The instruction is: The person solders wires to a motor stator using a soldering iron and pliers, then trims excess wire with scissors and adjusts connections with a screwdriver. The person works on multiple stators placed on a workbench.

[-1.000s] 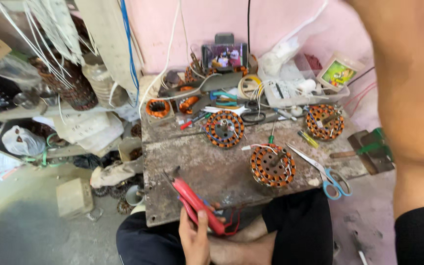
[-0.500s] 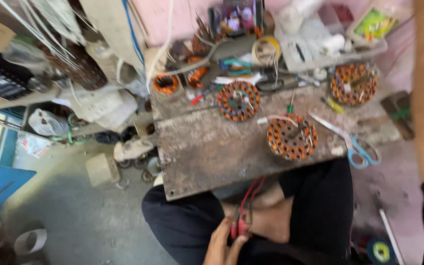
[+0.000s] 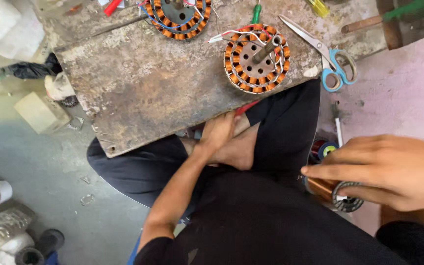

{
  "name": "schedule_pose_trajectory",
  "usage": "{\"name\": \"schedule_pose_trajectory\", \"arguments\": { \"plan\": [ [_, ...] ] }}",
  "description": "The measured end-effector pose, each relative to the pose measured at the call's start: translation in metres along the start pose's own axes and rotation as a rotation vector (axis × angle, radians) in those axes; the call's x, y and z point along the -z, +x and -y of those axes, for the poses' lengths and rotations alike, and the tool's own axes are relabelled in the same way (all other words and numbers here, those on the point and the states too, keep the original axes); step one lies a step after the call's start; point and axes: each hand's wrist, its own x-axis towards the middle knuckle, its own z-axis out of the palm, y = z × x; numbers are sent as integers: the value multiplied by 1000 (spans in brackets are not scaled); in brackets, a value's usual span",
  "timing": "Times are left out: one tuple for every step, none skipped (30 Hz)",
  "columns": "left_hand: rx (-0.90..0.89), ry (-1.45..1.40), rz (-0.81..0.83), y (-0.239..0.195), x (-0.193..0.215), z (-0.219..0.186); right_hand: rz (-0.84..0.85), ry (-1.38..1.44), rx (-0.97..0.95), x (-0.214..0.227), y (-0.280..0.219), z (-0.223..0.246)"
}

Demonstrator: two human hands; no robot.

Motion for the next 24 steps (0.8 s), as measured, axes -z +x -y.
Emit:
{"name": "schedule_pose_trajectory", "arguments": {
  "plan": [
    [-22,-41,-93,19,-1,-5,51,107,9,-10,-9,-6],
    [-27,-44,-163,35,-1,-9,-6,185,-162,-28,-12,-18],
    [-28,-48,-231,45,-3,-11,-66,259,-331,-50,-13,-30],
    [-33,-30,-297,54,-3,-14,-192,333,-375,-71,-13,-43],
    [-37,-7,-353,63,0,-17,-319,413,-421,-93,-11,-55],
    [-37,21,-395,71,2,-19,-348,428,-485,-110,-6,-71],
    [-41,54,-431,82,8,-19,-385,448,-554,-124,-2,-82],
    [-20,83,-436,87,10,-21,-372,444,-547,-132,-3,-87],
    [-13,101,-430,95,15,-24,-372,437,-544,-137,-2,-90],
    [0,125,-424,102,22,-25,-372,430,-541,-137,-1,-91],
    [3,139,-417,108,28,-26,-399,387,-545,-133,-2,-91],
    [-12,152,-420,111,34,-28,-425,344,-549,-126,-4,-89],
    [-36,154,-432,112,38,-30,-452,297,-552,-118,-7,-88],
    [-85,160,-459,108,40,-33,-584,232,-543,-110,-10,-84],
    [-157,165,-498,103,42,-36,-722,164,-530,-102,-12,-82],
    [-240,168,-537,96,41,-40,-859,96,-514,-95,-12,-81],
    [-327,168,-569,84,38,-43,-953,22,-496,-89,-11,-82],
    [-421,156,-583,67,30,-47,-1045,-52,-475,-83,-11,-84],
    [-492,144,-591,48,23,-50,-1131,-123,-449,-77,-10,-87],
    [-534,118,-557,26,17,-53,-1148,-155,-487,-71,-8,-90],
    [-559,93,-507,3,15,-50,-1163,-185,-517,-66,-4,-94],
    [-501,12,-382,-20,13,-48,-1177,-216,-547,-62,2,-97],
    [-431,-82,-265,-41,12,-46,-1126,-335,-541,-57,6,-101],
    [-361,-177,-148,-59,13,-44,-1074,-453,-533,-51,9,-103]
  ]
}}
